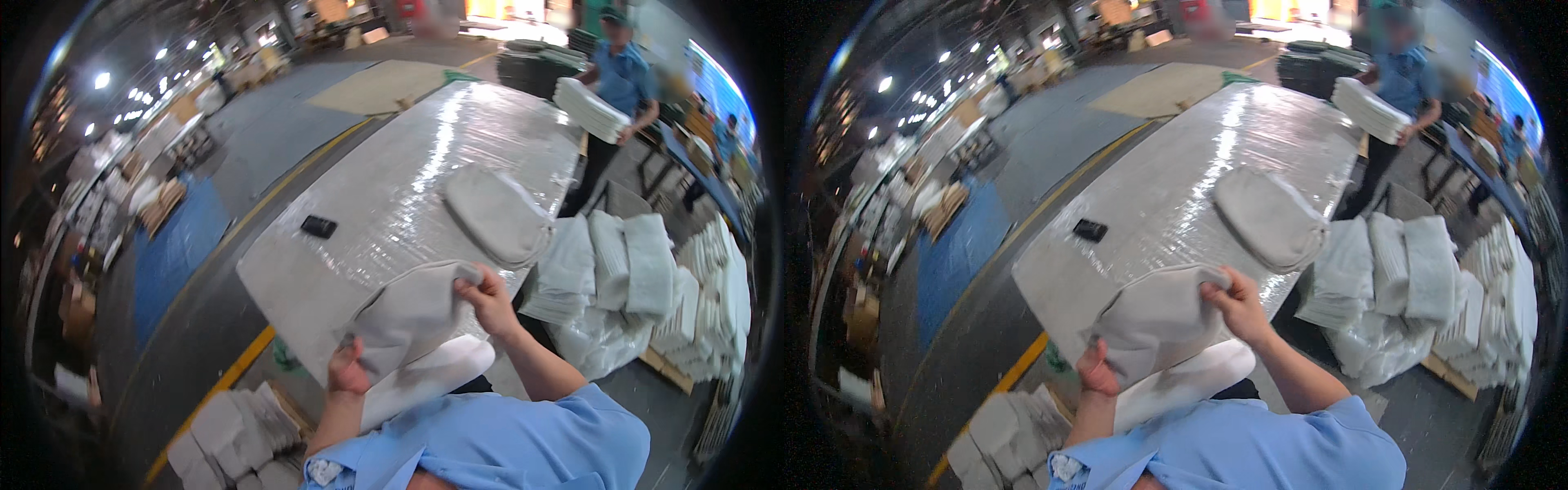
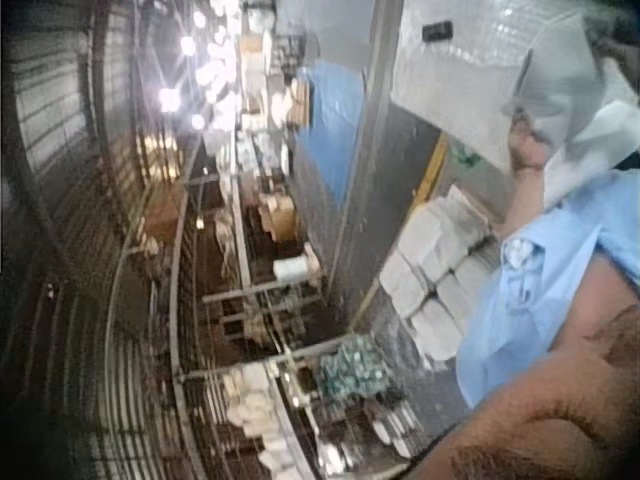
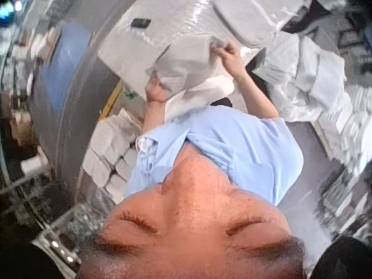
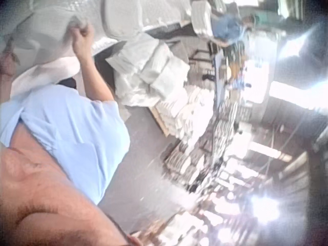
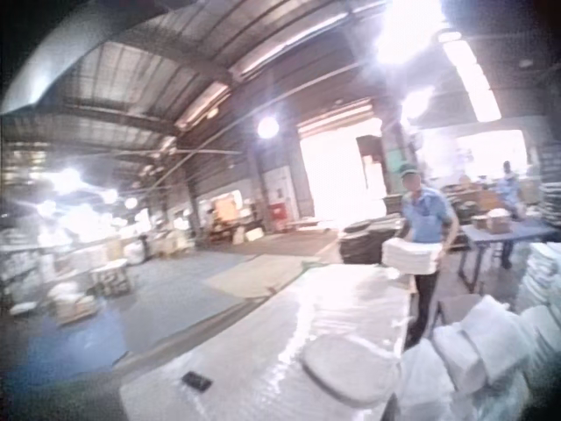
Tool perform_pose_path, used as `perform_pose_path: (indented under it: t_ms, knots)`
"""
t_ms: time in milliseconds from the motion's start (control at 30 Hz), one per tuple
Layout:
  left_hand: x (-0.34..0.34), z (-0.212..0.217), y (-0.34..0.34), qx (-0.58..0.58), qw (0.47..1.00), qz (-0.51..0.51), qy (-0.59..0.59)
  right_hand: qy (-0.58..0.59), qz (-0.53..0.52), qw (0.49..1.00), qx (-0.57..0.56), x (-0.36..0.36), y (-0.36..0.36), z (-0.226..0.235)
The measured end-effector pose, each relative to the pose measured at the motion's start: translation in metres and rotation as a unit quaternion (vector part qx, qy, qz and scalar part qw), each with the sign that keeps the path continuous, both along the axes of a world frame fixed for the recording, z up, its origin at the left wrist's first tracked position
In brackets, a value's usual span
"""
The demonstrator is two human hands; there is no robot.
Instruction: The person folds gray cushion covers and places them on a table. The person also handles white foam inserts, placing them on the table and into a plastic bag. The person stacks the folded covers on a nearby pallet.
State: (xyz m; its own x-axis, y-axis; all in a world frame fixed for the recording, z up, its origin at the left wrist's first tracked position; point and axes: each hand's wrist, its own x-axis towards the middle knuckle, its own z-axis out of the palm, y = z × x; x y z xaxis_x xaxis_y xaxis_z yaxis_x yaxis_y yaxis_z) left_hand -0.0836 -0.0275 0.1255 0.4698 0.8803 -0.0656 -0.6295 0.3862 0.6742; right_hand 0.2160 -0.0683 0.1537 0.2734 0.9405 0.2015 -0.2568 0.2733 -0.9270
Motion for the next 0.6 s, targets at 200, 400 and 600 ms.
perform_pose_path:
  t_ms: [200, 400, 600]
  knots:
    - [0.032, 0.018, -0.012, -0.057, 0.995, -0.068, -0.050, 0.000, -0.004, 1.000, -0.003, 0.007, 0.001, -0.015]
    - [0.039, 0.029, -0.007, -0.131, 0.987, -0.060, -0.076, 0.008, 0.008, 1.000, 0.013, 0.008, -0.002, -0.013]
    - [0.028, 0.025, -0.003, -0.112, 0.989, -0.017, -0.094, -0.043, 0.054, 0.997, -0.032, 0.011, -0.004, -0.013]
